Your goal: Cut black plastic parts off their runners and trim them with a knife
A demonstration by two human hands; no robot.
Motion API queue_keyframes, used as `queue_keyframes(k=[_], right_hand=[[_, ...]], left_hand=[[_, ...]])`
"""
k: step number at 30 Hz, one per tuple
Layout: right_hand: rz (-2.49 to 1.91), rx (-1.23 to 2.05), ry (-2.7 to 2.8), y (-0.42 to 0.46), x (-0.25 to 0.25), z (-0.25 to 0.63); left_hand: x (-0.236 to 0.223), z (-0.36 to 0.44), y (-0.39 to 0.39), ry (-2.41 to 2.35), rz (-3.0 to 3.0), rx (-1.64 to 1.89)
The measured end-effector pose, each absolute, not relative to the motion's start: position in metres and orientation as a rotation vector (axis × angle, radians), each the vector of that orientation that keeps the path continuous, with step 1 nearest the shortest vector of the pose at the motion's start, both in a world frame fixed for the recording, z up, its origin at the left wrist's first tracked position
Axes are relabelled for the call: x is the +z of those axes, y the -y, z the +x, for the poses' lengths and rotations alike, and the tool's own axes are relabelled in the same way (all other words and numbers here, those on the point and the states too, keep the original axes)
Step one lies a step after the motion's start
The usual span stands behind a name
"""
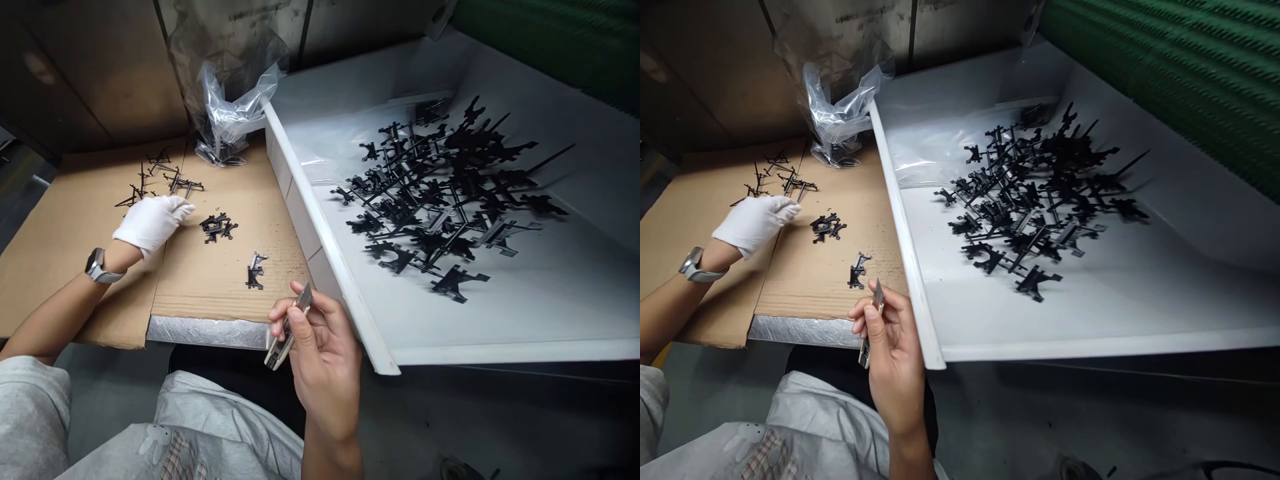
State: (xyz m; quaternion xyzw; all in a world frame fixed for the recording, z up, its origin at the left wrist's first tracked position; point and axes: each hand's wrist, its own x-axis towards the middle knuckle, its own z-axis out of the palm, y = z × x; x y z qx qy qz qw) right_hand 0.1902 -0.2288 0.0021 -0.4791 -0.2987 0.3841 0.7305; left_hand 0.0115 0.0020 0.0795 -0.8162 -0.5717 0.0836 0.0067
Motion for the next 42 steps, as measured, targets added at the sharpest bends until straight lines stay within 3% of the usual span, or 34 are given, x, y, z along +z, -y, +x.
queue_keyframes(k=[13,29,35,42], right_hand=[[-1.057,0.84,0.67,0.228,0.001,0.19],[-1.096,0.834,0.649,0.226,-0.003,0.191],[-1.226,0.802,0.709,0.224,0.002,0.194],[-1.3,0.848,0.828,0.224,0.007,0.193]], left_hand=[[0.075,0.003,-0.018,1.639,-2.272,0.624],[0.057,0.003,0.017,1.573,-2.409,0.549],[0.068,-0.009,-0.011,1.729,-2.301,0.275],[0.058,-0.005,-0.043,1.759,-2.272,0.547]])
